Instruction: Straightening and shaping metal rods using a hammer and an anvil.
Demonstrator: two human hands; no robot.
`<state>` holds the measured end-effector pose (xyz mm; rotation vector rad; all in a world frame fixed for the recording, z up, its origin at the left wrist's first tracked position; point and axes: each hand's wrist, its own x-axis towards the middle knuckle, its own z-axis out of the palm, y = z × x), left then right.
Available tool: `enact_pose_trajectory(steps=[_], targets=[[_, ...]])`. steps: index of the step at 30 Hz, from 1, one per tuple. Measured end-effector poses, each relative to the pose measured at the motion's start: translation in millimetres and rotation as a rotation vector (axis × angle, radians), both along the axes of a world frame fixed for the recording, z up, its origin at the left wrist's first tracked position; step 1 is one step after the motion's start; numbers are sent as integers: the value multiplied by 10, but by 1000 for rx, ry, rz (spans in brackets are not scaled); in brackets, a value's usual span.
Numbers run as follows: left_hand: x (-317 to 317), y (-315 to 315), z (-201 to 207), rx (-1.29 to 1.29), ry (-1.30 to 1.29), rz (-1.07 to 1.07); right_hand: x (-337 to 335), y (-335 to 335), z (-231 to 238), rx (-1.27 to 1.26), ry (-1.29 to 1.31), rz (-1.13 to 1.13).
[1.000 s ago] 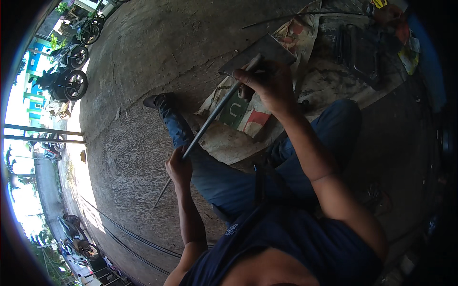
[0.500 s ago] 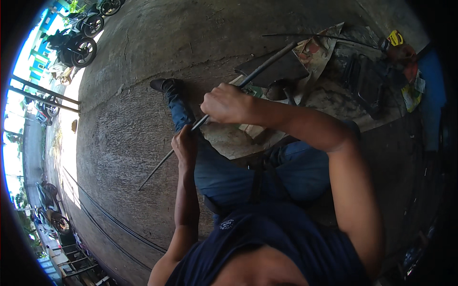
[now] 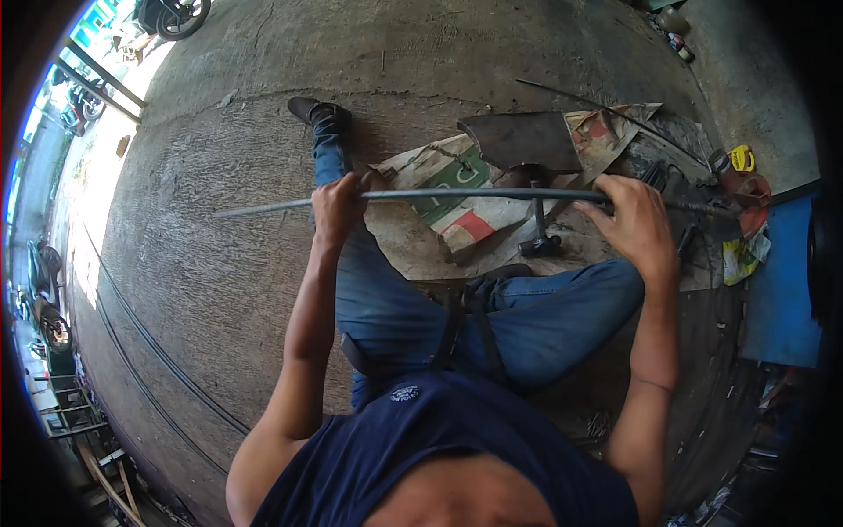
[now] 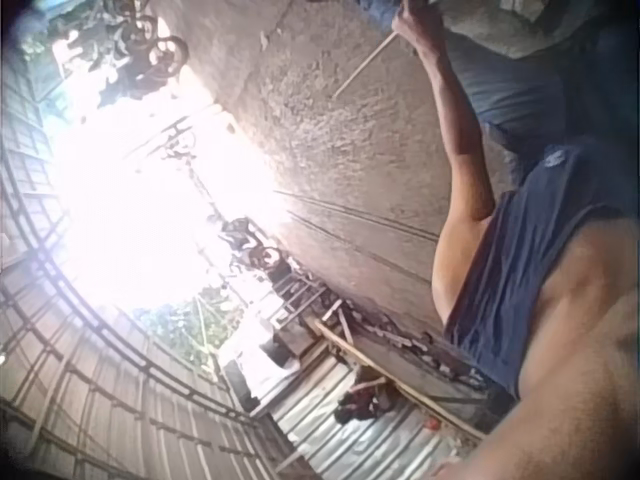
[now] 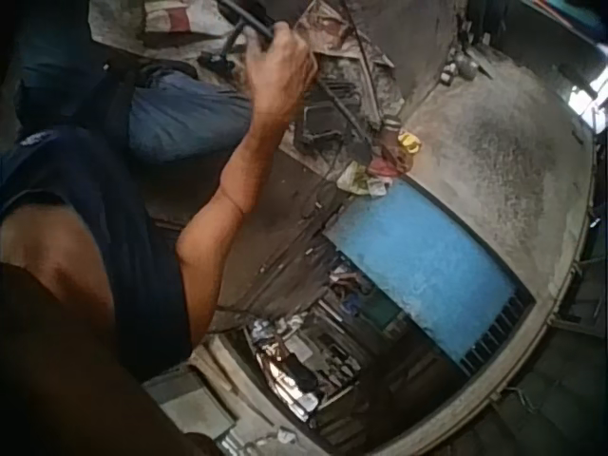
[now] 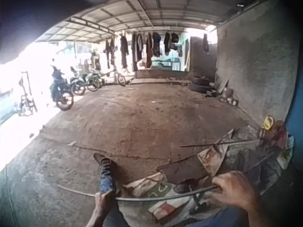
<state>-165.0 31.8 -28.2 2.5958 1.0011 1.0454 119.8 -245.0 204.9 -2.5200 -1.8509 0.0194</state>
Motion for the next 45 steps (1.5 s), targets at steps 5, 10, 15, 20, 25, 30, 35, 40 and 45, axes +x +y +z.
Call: enact_pose_trajectory(steps=[5, 10, 15, 20, 25, 30, 35, 40, 45], targets=[[1181, -297, 709, 5, 59, -290, -47, -18, -294, 202, 29, 149], [2010, -772, 1034, 218, 11, -681, 343, -364, -559, 378, 78, -96], [1984, 29, 1030, 300, 146, -588, 499, -1490, -620, 591, 200, -253], [2417, -152, 1586, 325, 283, -799, 515, -2960, -921, 493, 632, -870], [2825, -1166, 2099, 520, 204, -979, 228, -4006, -2030, 691, 331, -836], [3043, -2284, 2127, 655, 42, -1183, -445, -4874, -3040, 714, 255, -992], [2918, -2497, 2333, 655, -29, -1204, -651, -4559, -2674, 686, 385, -1244], [2910, -2525, 2362, 620, 95, -1226, -563, -4453, -2629, 532, 313, -1117], [2861, -2417, 2272, 582, 207, -1203, -615, -3716, -2285, 620, 232, -1038]])
